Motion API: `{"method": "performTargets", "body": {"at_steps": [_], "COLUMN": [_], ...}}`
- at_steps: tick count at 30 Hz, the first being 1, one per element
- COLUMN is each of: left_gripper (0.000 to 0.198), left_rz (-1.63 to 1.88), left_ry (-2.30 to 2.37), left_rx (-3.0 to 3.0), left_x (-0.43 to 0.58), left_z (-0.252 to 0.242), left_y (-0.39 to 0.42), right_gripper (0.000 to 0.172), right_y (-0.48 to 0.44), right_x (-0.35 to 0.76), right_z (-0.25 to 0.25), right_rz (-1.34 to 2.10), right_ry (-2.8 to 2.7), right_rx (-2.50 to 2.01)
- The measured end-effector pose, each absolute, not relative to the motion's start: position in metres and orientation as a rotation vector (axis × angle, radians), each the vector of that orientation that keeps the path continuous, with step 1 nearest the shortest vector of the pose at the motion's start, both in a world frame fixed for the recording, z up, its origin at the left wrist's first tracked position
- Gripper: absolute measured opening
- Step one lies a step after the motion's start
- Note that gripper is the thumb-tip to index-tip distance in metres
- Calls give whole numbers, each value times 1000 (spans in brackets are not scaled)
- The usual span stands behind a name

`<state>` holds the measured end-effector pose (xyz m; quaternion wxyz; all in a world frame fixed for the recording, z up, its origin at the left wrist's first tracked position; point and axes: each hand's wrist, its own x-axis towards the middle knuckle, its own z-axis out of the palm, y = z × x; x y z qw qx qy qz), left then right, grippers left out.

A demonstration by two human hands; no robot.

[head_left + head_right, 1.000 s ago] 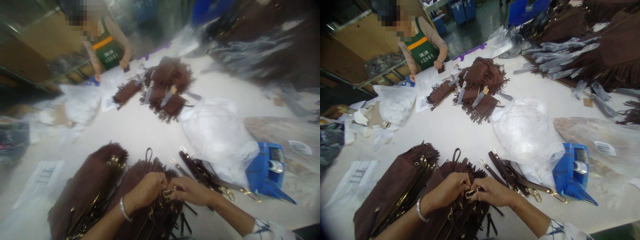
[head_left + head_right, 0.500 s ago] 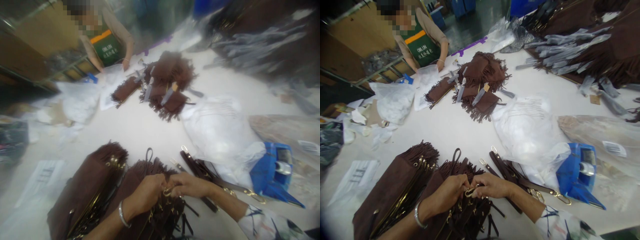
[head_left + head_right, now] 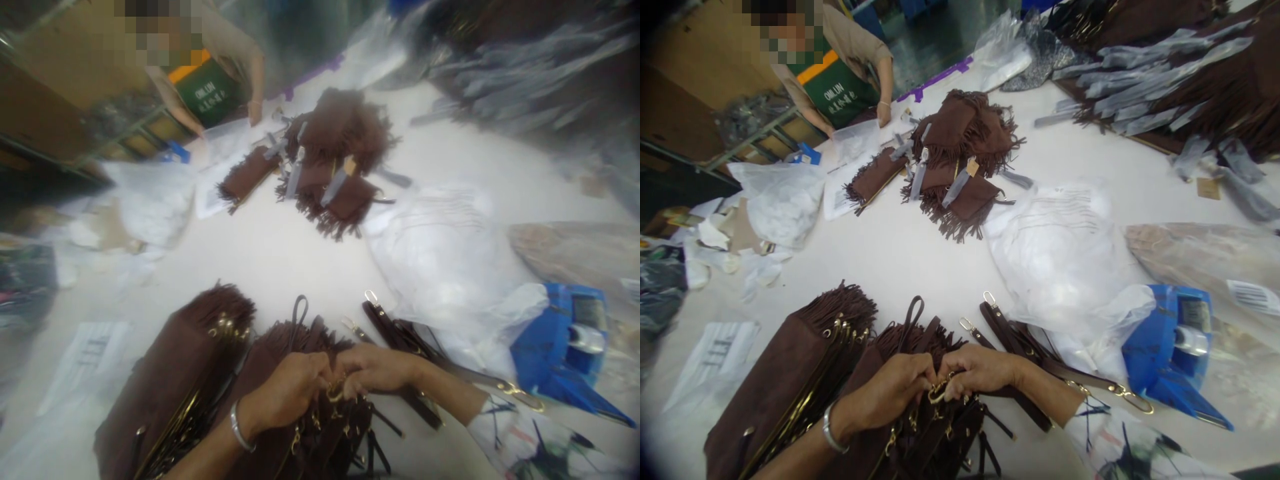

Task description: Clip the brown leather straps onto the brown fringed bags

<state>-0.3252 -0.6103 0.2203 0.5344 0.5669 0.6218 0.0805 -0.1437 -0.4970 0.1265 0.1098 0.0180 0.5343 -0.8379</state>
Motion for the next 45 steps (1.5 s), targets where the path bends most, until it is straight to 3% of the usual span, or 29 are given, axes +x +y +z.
{"method": "performTargets", "body": {"at_steps": [8,15,22,24,27,29,34,36,39,42,45], "left_gripper": [16,25,31,32,33,35,24,24,12,37,46], "left_rz": [142,161,329,375,385,367,301,237,139,110,107], "left_ry": [1555,1524,1465,1450,1362,1307,1378,1402,1398,1358,1329], "left_rx": [1325,1321,1269,1271,1365,1420,1346,1351,1393,1395,1391], "left_x": [-326,-321,-323,-323,-323,-323,-325,-325,-323,-322,-323], "left_z": [216,221,231,238,249,254,247,244,248,259,267], "left_y": [-612,-603,-604,-605,-607,-609,-612,-612,-610,-606,-604], "right_gripper": [30,31,35,41,70,84,93,89,60,37,29], "right_y": [-474,-498,-564,-591,-630,-649,-664,-659,-647,-632,-619], "right_x": [-153,-121,-110,-116,-128,-137,-150,-142,-114,-86,-76], "right_z": [121,130,186,201,214,217,215,211,204,197,190], "right_rz": [-2315,-2379,-2775,-2904,-2973,-2862,-2451,-2361,-2387,-2371,-2202], "right_ry": [1740,1547,960,930,1058,1286,1718,1881,2137,2195,2216], "right_rx": [35,567,978,943,821,802,785,714,593,884,1287]}}
